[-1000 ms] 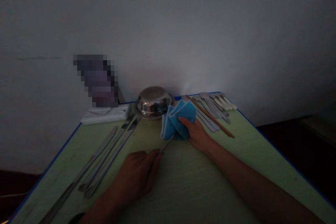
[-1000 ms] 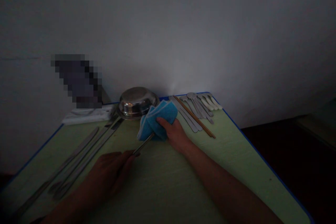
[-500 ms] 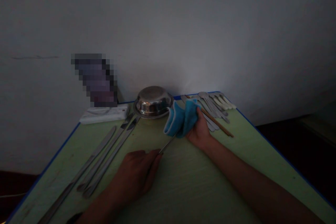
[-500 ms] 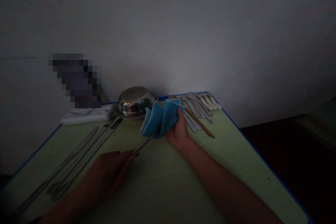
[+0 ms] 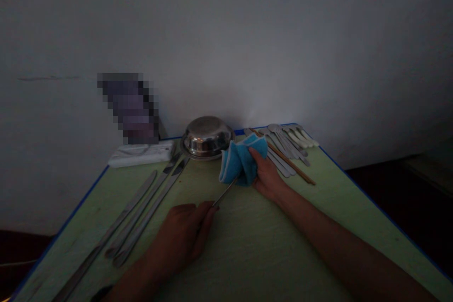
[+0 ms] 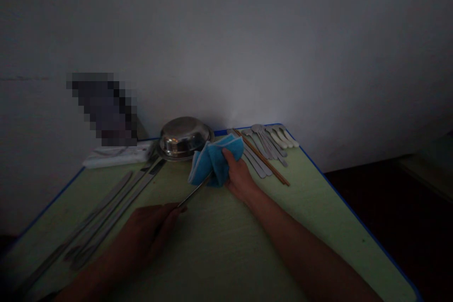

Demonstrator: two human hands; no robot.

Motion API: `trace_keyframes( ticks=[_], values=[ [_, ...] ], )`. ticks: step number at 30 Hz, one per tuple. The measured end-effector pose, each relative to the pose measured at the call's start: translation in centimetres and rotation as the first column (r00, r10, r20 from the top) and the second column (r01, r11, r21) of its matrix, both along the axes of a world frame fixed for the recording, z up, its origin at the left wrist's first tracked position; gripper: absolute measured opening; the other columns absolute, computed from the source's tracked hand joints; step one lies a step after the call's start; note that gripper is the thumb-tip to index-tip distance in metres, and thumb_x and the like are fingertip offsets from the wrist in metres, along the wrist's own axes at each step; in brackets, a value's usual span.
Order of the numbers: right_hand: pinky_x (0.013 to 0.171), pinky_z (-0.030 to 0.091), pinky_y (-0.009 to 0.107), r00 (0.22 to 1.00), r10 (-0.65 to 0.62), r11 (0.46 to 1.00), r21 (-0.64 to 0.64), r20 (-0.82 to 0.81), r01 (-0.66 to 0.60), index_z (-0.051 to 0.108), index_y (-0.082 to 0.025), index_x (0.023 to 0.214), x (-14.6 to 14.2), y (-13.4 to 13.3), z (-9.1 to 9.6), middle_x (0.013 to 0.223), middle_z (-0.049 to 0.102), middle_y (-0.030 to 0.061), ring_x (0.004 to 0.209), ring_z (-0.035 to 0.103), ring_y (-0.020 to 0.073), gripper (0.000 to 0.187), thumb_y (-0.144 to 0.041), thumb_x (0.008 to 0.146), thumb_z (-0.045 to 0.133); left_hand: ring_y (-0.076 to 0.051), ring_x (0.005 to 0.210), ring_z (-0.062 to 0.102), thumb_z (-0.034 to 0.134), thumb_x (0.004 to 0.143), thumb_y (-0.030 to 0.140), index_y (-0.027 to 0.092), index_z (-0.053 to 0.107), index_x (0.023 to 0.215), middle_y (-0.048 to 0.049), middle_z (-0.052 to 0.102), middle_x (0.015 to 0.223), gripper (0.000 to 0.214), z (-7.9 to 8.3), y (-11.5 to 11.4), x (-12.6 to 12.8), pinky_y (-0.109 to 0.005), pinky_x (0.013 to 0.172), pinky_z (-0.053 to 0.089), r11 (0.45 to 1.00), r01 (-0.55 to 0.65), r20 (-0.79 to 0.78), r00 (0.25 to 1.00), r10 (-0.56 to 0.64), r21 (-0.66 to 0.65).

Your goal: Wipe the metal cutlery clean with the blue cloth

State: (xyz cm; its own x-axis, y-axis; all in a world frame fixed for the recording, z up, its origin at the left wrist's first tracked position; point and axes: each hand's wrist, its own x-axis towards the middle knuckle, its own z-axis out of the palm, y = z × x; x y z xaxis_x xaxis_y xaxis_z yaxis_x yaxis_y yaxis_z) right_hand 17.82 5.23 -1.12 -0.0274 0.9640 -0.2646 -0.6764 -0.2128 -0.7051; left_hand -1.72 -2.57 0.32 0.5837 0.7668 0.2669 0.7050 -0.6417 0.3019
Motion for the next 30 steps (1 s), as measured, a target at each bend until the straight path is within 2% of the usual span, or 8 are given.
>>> trace_keyframes(
  ticks=[5, 9, 13, 16, 18, 21, 27, 30],
  values=[
    [0.079, 0.051, 0.028, 0.946, 0.064, 0.959, 0.243, 0.317, -0.146, 0.067, -0.018, 0.086, 0.1, -0.8, -0.5, 0.082, 0.072, 0.0011, 0.074, 0.066, 0.0133, 0.024, -0.036, 0.07, 0.067, -0.016, 0.056, 0.065, 0.029, 0.095, 0.029, 0.017, 0.059, 0.088, -0.0024, 0.067, 0.066, 0.033, 0.2, 0.2, 0.1, -0.025, 0.056, 0.049, 0.983, -0.076, 0.07, 0.994, 0.089, -0.169],
    [0.08, 0.05, 0.027, 0.886, 0.052, 0.925, 0.313, 0.461, -0.217, 0.068, -0.018, 0.087, 0.2, -1.1, -0.6, 0.087, 0.072, 0.0018, 0.077, 0.065, 0.0131, 0.026, -0.036, 0.068, 0.069, -0.014, 0.045, 0.059, 0.029, 0.095, 0.033, 0.018, 0.059, 0.086, 0.002, 0.062, 0.057, 0.034, 0.5, 0.1, 0.1, -0.022, 0.045, 0.043, 0.961, -0.112, 0.124, 0.981, 0.147, -0.253],
    [0.077, 0.053, 0.029, 0.983, -0.009, 0.993, 0.12, 0.182, -0.013, 0.067, -0.019, 0.086, -0.2, -0.5, -0.2, 0.083, 0.073, 0.0007, 0.074, 0.067, 0.0138, 0.029, -0.044, 0.071, 0.065, -0.012, 0.038, 0.051, 0.029, 0.094, 0.035, 0.019, 0.06, 0.084, 0.0051, 0.056, 0.05, 0.036, 0.9, 0.1, 0.3, -0.02, 0.039, 0.037, 0.95, -0.113, 0.185, 0.968, 0.172, -0.291],
    [0.072, 0.055, 0.028, 0.975, -0.196, 0.979, -0.07, -0.101, 0.19, 0.065, -0.02, 0.087, -0.2, 0.1, 0.3, 0.078, 0.073, -0.0014, 0.069, 0.067, 0.0125, 0.027, -0.045, 0.08, 0.055, -0.012, 0.039, 0.05, 0.03, 0.094, 0.035, 0.018, 0.062, 0.083, 0.0057, 0.051, 0.047, 0.038, 1.0, 0.1, 0.4, -0.021, 0.041, 0.038, 0.951, -0.092, 0.206, 0.966, 0.157, -0.295],
    [0.071, 0.055, 0.025, 0.953, -0.25, 0.966, -0.106, -0.169, 0.235, 0.064, -0.019, 0.087, -0.1, 0.4, 0.7, 0.075, 0.073, -0.0023, 0.067, 0.067, 0.0108, 0.023, -0.038, 0.085, 0.051, -0.012, 0.038, 0.049, 0.03, 0.093, 0.035, 0.018, 0.063, 0.083, 0.006, 0.049, 0.045, 0.039, 1.0, 0.1, 0.3, -0.021, 0.041, 0.037, 0.952, -0.09, 0.22, 0.962, 0.159, -0.294],
    [0.069, 0.055, 0.025, 0.968, -0.2, 0.978, -0.087, -0.149, 0.189, 0.064, -0.019, 0.085, -0.1, 0.3, 1.0, 0.074, 0.073, -0.0016, 0.065, 0.066, 0.0109, 0.02, -0.034, 0.086, 0.051, -0.012, 0.038, 0.046, 0.032, 0.092, 0.038, 0.018, 0.063, 0.082, 0.0064, 0.044, 0.044, 0.039, 1.0, 0.1, 0.2, -0.021, 0.04, 0.035, 0.942, -0.111, 0.25, 0.948, 0.196, -0.316],
    [0.072, 0.052, 0.029, 0.992, -0.045, 0.997, 0.072, 0.119, 0.036, 0.064, -0.019, 0.086, -0.3, -0.6, 0.3, 0.075, 0.071, 0.0008, 0.071, 0.064, 0.0147, 0.032, -0.049, 0.076, 0.058, -0.012, 0.042, 0.044, 0.034, 0.091, 0.044, 0.017, 0.063, 0.085, 0.0061, 0.041, 0.047, 0.041, 1.2, 0.1, 0.3, -0.02, 0.04, 0.032, 0.845, -0.138, 0.312, 0.889, 0.336, -0.517],
    [0.071, 0.048, 0.029, 0.868, 0.052, 0.969, 0.186, 0.495, -0.164, 0.065, -0.017, 0.078, -0.4, -1.6, 0.0, 0.069, 0.067, 0.0011, 0.071, 0.062, 0.0167, 0.039, -0.055, 0.073, 0.056, -0.012, 0.047, 0.044, 0.035, 0.091, 0.042, 0.017, 0.06, 0.083, 0.0058, 0.041, 0.052, 0.037, 1.1, 0.2, 0.6, -0.02, 0.043, 0.033, 0.806, -0.118, 0.33, 0.871, 0.365, -0.58]
  ],
)
